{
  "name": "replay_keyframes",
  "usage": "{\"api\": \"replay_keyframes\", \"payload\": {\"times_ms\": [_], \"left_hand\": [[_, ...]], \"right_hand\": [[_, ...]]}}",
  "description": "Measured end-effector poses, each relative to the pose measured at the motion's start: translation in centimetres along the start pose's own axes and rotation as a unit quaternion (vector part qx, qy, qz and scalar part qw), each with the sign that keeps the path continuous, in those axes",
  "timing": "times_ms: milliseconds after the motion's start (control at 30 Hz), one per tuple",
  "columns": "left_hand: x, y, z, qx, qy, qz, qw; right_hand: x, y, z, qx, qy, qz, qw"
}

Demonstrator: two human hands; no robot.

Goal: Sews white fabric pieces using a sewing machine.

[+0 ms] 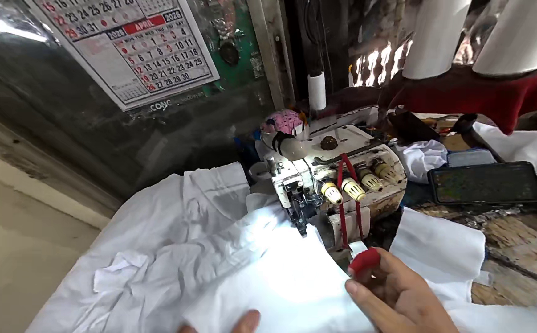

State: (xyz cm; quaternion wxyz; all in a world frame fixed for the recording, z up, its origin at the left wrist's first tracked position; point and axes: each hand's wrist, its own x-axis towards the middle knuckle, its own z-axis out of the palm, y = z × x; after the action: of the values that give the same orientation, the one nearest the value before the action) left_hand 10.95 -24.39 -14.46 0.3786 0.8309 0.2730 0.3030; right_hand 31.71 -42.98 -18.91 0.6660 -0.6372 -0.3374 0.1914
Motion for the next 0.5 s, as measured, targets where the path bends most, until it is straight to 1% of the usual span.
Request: {"api": "replay_keyframes", "payload": {"times_ms": [33,100,133,167,233,267,367,500], "left_hand": [[1.3,-0.1,-1.0,0.007,0.004,0.006,1.0],[3.4,-0.9,-1.4,-0.013,-0.011,0.017,1.0],[3.9,-1.5,-1.3,-0.024,-0.025,0.018,0.999],[4.2,-1.8,-1.2,-0.031,-0.031,0.019,0.999],[4.6,-2.0,-1.2,-0.038,-0.028,0.027,0.998],[4.8,-2.2,-1.3,-0.041,-0.028,0.029,0.998],[5.3,-2.6,-1.9,-0.014,-0.038,0.033,0.999],[5.9,-2.3,-2.7,0.022,-0.062,0.044,0.997]], "right_hand": [[0.4,0.0,1.1,0.019,0.02,0.014,1.0],[0.7,-0.3,3.0,0.077,0.062,0.055,0.994],[0.3,-0.5,3.6,0.1,0.067,0.072,0.99],[-0.2,-0.6,3.9,0.108,0.053,0.081,0.989],[-1.4,-0.1,3.9,0.086,0.006,0.077,0.993],[-1.9,0.2,3.8,0.07,-0.002,0.074,0.995],[-2.3,0.2,3.1,0.038,0.003,0.052,0.998],[-1.7,0.3,2.5,0.016,-0.009,0.061,0.998]]}}
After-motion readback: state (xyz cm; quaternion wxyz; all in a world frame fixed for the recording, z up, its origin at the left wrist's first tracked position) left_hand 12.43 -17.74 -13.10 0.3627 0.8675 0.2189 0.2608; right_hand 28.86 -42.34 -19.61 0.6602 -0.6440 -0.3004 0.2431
